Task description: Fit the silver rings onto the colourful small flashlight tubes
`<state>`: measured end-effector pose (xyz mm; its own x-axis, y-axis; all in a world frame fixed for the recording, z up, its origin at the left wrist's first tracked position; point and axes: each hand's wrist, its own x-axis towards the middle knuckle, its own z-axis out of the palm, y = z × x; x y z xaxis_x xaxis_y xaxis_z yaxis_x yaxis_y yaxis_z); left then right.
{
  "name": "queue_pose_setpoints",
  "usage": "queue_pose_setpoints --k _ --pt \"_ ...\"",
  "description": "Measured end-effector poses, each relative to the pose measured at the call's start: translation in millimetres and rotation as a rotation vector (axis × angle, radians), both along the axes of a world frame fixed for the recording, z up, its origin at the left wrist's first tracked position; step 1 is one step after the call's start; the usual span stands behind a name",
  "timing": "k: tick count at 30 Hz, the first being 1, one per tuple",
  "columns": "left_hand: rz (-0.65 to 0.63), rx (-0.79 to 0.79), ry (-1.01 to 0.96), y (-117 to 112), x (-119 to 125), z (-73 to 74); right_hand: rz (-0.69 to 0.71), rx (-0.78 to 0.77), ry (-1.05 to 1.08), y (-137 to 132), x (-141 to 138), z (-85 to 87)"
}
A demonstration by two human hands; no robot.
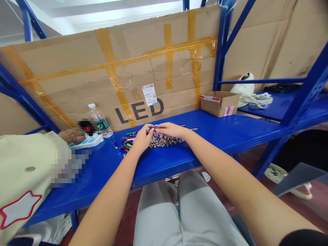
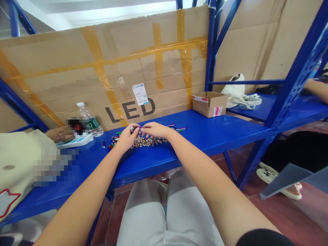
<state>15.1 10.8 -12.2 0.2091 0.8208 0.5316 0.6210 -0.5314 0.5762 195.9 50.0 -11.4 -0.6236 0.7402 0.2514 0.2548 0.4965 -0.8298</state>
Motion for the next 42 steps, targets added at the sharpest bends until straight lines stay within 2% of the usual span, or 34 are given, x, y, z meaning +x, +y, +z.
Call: queue_pose_setpoints --k 2,4,7,10,13,15,19,23,28,34,42 --pt "-0.037 -0.006 -0.017 0 -1 0.0 0.074 -0.127 0.023 -1 1 0.7" --pt "-0.037 0.009 0.015 0 -2 0.4 0.075 -0.147 0.02 -3 2 2.1" --pt "-0.009 0.063 0.101 -2 -2 1.8 0.062 -0.126 -0.024 -7 3 5.3" --pt "0.023 0.138 0.149 -1 -2 2.8 0.107 -0.1 -0.078 -11 4 8.5" --pt "0.036 0.135 0.172 1 -3 2.3 0.15 -0.006 -0.168 -12 3 9.5" --pt "0.07 0.08 0.197 2 -3 0.7 0.062 0.101 -0.235 -11 2 8.5" --pt "0.168 -0.021 0.296 3 -4 -5.0 -0.23 0.38 -0.348 -6 0 4.2" --pt "0.15 -0.017 0.371 5 -5 -9.5 -0.277 0.511 -0.465 -5 -3 1.3" --pt "0.118 0.078 0.402 4 -3 -9.7 -0.256 0.53 -0.498 -8 -7 1.2" --pt "0.053 0.24 0.46 6 -2 -8.5 -0.277 0.47 -0.438 -7 -7 2.6" --pt "-0.015 0.235 0.368 11 -7 -7.9 -0.24 0.443 -0.384 -5 -5 1.8"
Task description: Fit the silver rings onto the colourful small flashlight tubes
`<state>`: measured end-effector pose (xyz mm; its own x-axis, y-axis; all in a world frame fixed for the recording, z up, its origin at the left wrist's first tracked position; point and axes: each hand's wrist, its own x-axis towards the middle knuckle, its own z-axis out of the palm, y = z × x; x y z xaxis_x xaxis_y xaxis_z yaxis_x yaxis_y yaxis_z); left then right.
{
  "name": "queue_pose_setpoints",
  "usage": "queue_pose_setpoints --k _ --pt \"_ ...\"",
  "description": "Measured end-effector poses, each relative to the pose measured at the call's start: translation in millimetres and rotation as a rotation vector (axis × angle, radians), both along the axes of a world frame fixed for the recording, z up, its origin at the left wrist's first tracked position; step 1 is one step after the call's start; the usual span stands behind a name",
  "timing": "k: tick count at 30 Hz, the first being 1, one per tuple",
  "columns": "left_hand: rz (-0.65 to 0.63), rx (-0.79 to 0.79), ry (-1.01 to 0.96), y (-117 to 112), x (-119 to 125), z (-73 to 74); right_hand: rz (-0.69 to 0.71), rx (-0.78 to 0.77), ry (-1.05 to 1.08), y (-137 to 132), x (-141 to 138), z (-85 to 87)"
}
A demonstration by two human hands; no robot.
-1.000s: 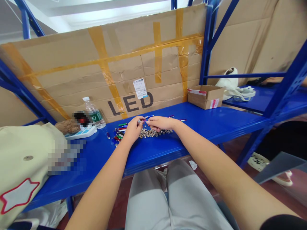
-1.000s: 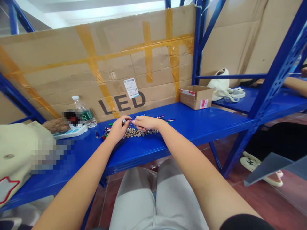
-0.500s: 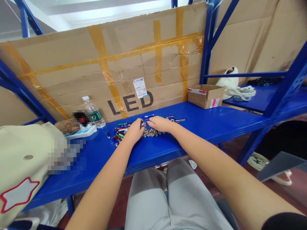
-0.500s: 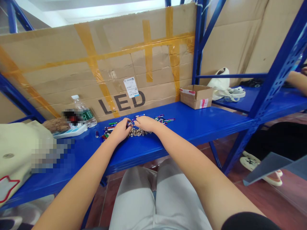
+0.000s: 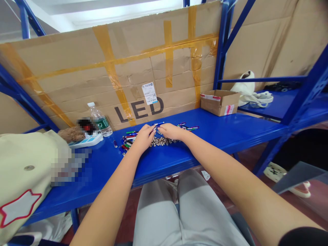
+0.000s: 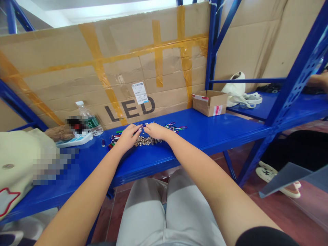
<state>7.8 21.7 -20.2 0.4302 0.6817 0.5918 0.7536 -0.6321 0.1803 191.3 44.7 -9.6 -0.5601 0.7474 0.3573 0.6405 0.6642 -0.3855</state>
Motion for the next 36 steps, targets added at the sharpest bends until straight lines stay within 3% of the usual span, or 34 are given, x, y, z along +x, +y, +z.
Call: queue_pose_setpoints --k 5,14,20,24,28,32,36 --pt "-0.003 0.002 0.001 -1 -1 0.4 0.004 -0.036 0.051 0 2 2.4" --pt "0.02 0.003 -0.031 -1 2 -0.8 -0.004 0.042 -0.028 3 3 -0.8" --pt "0.102 0.027 -0.031 0 5 -1.2 -0.002 0.007 -0.028 -1 4 2.1" --pt "0.091 0.021 -0.023 5 1 -0.3 0.019 -0.024 0.006 1 3 1.6" --pt "0.18 -0.018 0.06 26 -7 5.6 -0.17 -0.066 0.133 11 12 0.5" --pt "0.349 -0.153 0.176 64 -11 15.1 -0.41 0.026 0.231 16 26 1.4" --pt "0.46 -0.196 0.246 100 -6 20.2 -0.494 0.056 0.187 15 32 -1.0"
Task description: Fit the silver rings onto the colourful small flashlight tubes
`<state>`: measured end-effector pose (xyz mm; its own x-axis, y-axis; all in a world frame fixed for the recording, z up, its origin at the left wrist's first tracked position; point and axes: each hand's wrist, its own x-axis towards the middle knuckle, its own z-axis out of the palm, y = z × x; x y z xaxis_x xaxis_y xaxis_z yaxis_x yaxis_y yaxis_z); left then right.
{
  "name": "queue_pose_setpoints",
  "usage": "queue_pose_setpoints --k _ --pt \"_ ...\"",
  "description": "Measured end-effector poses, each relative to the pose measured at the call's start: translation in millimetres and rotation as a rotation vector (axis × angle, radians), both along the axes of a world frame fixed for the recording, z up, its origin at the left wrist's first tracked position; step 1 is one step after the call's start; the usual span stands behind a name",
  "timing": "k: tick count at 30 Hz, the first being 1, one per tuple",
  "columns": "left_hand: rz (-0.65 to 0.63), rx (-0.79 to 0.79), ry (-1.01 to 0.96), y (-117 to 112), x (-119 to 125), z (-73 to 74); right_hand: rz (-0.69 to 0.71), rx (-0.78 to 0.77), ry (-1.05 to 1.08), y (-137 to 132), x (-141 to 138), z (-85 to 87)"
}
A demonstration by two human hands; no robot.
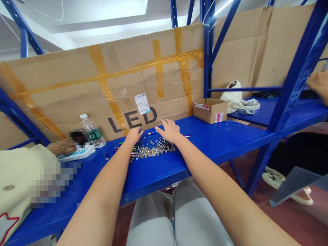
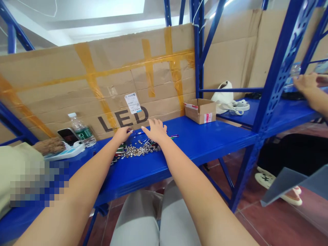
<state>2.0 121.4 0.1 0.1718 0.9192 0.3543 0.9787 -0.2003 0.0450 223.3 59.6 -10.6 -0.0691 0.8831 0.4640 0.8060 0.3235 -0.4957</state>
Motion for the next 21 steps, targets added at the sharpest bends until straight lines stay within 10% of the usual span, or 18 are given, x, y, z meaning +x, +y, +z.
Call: queue_pose_setpoints --k 8,21 --pt "0.012 0.016 0.008 19 -9 5.5 0.017 -0.201 -0.128 -1 5 0.6" --pt "-0.125 -0.227 0.195 -40 -86 5.1 0.258 -0.369 -0.39 -26 -2 10.0"
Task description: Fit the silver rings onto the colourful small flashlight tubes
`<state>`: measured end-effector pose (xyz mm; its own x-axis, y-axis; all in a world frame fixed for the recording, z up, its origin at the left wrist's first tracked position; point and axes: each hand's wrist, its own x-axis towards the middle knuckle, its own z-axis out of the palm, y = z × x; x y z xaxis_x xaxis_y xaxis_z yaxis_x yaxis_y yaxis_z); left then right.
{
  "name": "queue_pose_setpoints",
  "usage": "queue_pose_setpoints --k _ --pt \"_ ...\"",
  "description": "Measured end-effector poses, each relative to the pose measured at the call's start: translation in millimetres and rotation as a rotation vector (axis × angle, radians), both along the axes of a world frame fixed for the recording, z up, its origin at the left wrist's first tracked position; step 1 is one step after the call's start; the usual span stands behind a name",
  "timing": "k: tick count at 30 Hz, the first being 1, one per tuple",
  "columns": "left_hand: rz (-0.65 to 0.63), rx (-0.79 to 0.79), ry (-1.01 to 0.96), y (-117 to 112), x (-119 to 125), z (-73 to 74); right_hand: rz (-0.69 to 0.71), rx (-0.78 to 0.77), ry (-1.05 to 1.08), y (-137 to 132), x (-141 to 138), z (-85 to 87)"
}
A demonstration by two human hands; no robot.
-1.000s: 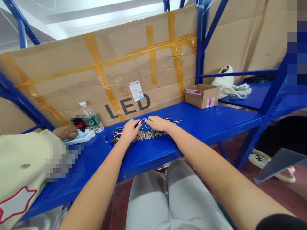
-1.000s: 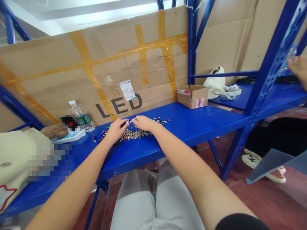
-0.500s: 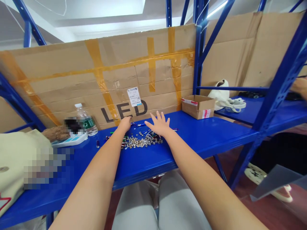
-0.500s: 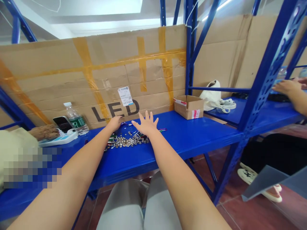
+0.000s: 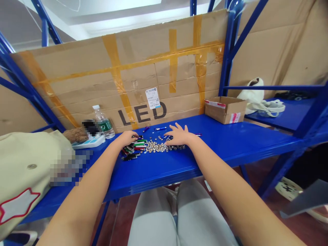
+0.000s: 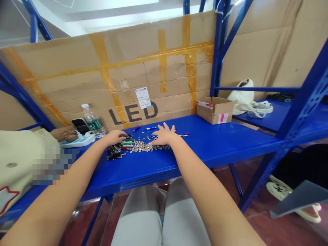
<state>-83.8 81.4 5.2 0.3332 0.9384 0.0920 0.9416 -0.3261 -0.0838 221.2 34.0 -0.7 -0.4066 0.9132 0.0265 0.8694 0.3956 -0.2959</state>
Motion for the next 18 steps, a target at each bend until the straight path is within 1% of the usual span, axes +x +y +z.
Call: queue_pose_setpoints --k 4,9,11,13,18 --pt "-0.018 0.037 -0.045 0 -3 -7.3 0.06 -0.014 0.008 -3 -1 2.5" --pt "-0.07 0.092 -0.057 -4 -5 -13.2 0.08 -0.034 0.008 -7 1 2.4" --pt "-0.096 0.133 -0.089 -8 -1 -14.1 0.065 -0.03 0.007 -8 1 1.8" --pt "-0.145 0.137 -0.097 -12 5 -14.5 0.051 -0.019 0.005 -8 -1 0.8" --pt "-0.183 0.101 -0.014 -14 21 -15.3 0.086 0.001 0.008 -5 -5 -2.4"
